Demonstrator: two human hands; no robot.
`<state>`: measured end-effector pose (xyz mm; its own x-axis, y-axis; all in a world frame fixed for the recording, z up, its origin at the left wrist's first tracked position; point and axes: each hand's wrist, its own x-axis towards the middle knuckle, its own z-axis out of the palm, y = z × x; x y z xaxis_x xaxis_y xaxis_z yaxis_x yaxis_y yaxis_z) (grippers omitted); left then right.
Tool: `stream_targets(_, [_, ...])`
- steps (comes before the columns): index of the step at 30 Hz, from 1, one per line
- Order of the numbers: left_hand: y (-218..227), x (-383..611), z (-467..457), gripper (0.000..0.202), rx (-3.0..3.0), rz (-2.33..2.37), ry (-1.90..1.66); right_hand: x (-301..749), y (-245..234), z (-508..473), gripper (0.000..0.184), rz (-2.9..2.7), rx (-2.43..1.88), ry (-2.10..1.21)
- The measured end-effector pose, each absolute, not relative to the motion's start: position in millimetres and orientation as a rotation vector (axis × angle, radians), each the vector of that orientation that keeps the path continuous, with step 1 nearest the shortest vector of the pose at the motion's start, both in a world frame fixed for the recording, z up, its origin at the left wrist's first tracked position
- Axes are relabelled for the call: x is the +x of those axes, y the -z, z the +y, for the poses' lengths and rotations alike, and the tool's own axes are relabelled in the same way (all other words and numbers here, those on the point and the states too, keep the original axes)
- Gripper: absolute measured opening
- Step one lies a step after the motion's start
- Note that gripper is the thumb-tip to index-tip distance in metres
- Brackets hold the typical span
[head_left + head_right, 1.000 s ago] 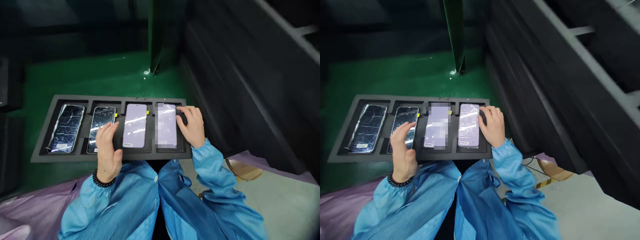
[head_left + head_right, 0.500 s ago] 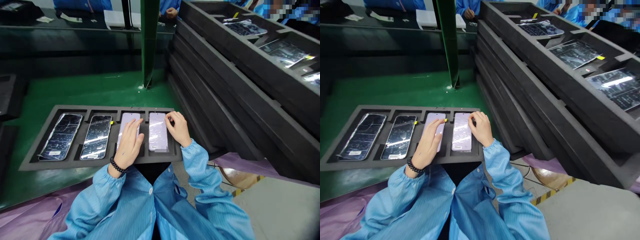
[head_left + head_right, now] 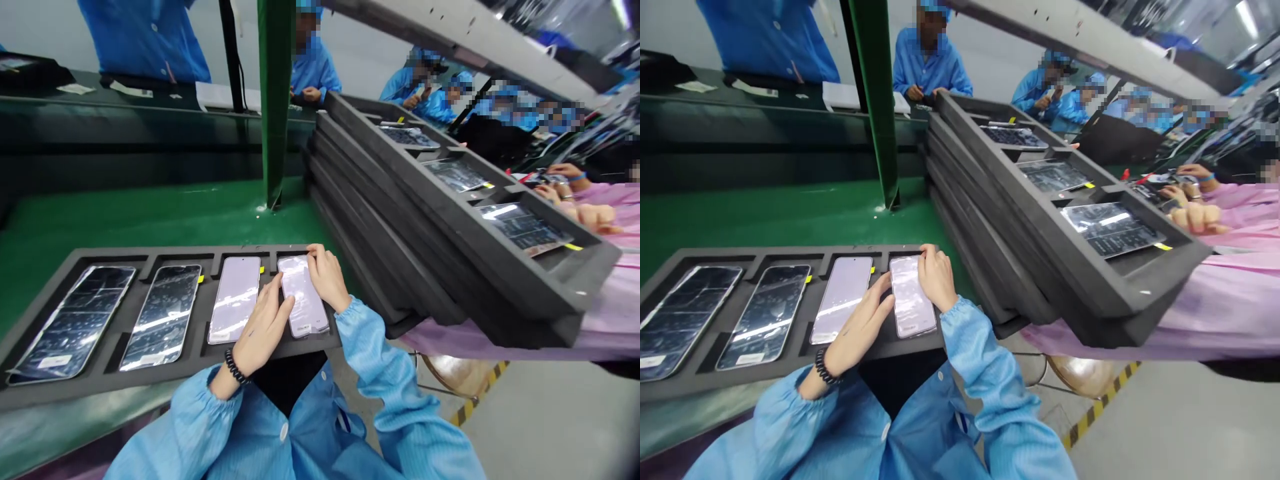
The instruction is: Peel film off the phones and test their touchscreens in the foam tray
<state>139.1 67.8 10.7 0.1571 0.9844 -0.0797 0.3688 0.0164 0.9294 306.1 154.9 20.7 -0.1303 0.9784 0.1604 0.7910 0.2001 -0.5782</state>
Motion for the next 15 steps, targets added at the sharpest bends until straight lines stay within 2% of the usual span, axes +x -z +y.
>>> stream_targets(6, [-7, 144, 74, 0.083, 1.135, 1.287, -0.883, 316, -28, 168, 0.034, -1.811, -1.443, -0.833])
stream_targets(10, [-8, 144, 78, 0.072, 1.116, 1.162, -0.96, 324, -25, 177, 0.044, -1.7, -1.352, -1.145])
stream_targets(15, [-9, 145, 80, 0.059, 1.081, 1.111, -1.014, 330, -17, 180, 0.037, -1.538, -1.299, -1.419])
